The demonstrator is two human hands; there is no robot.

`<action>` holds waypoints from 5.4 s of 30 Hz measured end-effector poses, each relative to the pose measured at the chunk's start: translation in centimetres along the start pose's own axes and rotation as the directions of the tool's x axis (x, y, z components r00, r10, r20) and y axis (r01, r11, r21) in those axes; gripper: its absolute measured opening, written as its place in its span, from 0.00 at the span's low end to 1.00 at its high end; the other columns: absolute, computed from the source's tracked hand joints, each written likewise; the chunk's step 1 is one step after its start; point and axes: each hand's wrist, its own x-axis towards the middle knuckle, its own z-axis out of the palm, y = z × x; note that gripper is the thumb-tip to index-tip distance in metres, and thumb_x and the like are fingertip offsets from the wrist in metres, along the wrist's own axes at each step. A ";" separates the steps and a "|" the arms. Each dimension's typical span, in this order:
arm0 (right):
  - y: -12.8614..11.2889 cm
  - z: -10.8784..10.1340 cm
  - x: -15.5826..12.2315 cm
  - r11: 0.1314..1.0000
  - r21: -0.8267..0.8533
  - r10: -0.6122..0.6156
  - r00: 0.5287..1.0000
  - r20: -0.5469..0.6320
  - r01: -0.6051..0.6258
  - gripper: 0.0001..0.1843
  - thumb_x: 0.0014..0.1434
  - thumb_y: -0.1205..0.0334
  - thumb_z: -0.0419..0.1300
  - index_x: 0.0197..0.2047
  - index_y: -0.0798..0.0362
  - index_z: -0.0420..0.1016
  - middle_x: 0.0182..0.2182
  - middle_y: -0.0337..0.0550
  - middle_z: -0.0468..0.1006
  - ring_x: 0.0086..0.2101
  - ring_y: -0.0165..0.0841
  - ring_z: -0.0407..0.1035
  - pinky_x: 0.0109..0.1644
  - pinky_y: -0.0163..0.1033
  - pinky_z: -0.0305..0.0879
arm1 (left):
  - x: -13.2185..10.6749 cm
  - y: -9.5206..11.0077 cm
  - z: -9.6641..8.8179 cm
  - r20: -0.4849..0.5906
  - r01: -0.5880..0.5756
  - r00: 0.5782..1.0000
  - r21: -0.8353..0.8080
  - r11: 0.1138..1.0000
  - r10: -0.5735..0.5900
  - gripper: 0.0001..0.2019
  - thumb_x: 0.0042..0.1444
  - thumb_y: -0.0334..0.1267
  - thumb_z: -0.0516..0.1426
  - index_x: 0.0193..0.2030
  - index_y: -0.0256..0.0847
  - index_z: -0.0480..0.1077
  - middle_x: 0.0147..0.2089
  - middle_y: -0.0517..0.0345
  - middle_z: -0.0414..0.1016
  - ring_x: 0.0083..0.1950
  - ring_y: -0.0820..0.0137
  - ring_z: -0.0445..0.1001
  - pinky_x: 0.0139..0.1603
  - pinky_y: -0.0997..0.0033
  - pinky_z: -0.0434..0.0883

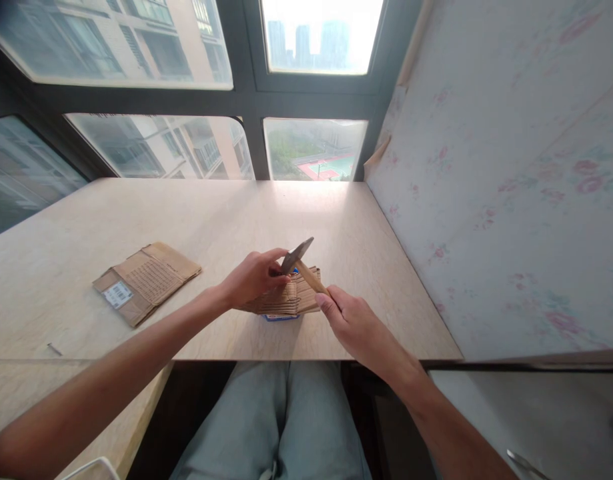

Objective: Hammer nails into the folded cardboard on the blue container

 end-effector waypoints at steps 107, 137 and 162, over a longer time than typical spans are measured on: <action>0.0 -0.3 -1.2 0.966 0.236 0.095 0.993 0.070 -0.109 0.22 0.65 0.40 0.50 0.30 0.49 0.59 0.18 0.27 0.55 0.13 0.22 0.46 0.13 0.30 0.40 | -4.2 2.0 -7.6 0.081 -0.049 0.996 0.344 0.938 0.022 0.07 0.48 0.23 0.58 0.28 0.35 0.78 0.28 0.57 0.78 0.29 0.74 0.72 0.32 0.76 0.64; 0.5 -0.1 -0.6 0.962 0.240 0.117 0.990 0.073 -0.131 0.21 0.65 0.41 0.50 0.30 0.49 0.60 0.19 0.28 0.56 0.14 0.22 0.46 0.13 0.30 0.42 | 0.6 1.4 -6.4 0.335 -0.088 0.941 0.366 0.926 -0.043 0.09 0.44 0.26 0.57 0.27 0.36 0.79 0.26 0.58 0.78 0.26 0.76 0.69 0.27 0.77 0.60; 1.0 -0.1 -0.7 0.962 0.239 0.117 0.991 0.069 -0.130 0.22 0.66 0.41 0.48 0.30 0.49 0.59 0.20 0.28 0.56 0.13 0.22 0.48 0.13 0.30 0.43 | 2.2 2.3 -6.8 0.446 -0.082 0.880 0.483 0.872 -0.165 0.08 0.42 0.28 0.58 0.28 0.37 0.78 0.27 0.60 0.77 0.25 0.76 0.66 0.24 0.76 0.57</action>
